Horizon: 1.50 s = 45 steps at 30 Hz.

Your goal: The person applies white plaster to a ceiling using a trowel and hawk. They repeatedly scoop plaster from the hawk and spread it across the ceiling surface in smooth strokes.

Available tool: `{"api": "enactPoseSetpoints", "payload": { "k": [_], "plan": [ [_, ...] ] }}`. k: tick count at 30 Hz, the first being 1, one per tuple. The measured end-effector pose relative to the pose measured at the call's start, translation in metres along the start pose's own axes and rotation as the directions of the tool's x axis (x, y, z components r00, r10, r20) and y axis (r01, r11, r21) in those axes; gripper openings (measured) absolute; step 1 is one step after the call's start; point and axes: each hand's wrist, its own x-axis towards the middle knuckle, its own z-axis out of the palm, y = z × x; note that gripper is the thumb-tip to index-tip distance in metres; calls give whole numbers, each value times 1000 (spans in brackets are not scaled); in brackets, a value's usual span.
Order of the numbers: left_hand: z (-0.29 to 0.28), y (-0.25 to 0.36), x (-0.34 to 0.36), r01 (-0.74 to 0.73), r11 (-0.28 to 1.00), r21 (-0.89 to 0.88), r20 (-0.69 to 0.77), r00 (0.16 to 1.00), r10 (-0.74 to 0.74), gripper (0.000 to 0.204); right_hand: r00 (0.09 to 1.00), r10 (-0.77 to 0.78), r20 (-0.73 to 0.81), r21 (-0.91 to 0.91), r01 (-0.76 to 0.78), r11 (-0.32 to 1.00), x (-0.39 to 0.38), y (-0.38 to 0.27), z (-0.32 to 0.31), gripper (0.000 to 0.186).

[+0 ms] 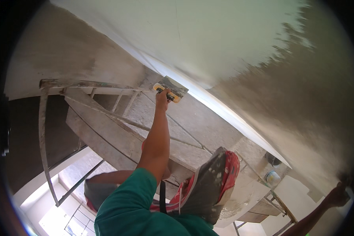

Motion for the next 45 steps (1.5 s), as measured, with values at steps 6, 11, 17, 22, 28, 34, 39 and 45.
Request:
{"api": "enactPoseSetpoints", "payload": {
  "k": [6,11,17,22,28,34,39,45],
  "plan": [
    [30,-45,54,29,999,45,-27,999,-28,18,953,302,15,537,-263,801,-3,-6,-10,22],
    [51,-45,59,71,997,36,-57,996,-69,17,908,413,73,520,-388,761,-12,15,5,22],
    [69,-18,25,-27,994,-104,15,999,29,20,968,235,-86,704,-108,702,-19,15,27,18],
    [108,68,-70,-154,975,-162,97,981,171,17,979,152,-134,663,-26,748,-12,19,41,23],
    [168,258,-246,-366,929,-54,153,916,370,16,897,362,256,955,-293,52,-19,-1,60,34],
    [219,414,-428,-666,745,37,343,709,616,18,938,337,87,836,-252,487,5,-12,-17,34],
    [199,417,-448,-741,667,-82,324,613,721,16,935,343,85,797,-271,541,10,-14,-19,34],
    [68,258,-250,-358,893,-271,214,882,419,19,959,267,-98,706,-122,697,-6,5,32,34]
  ]
}}
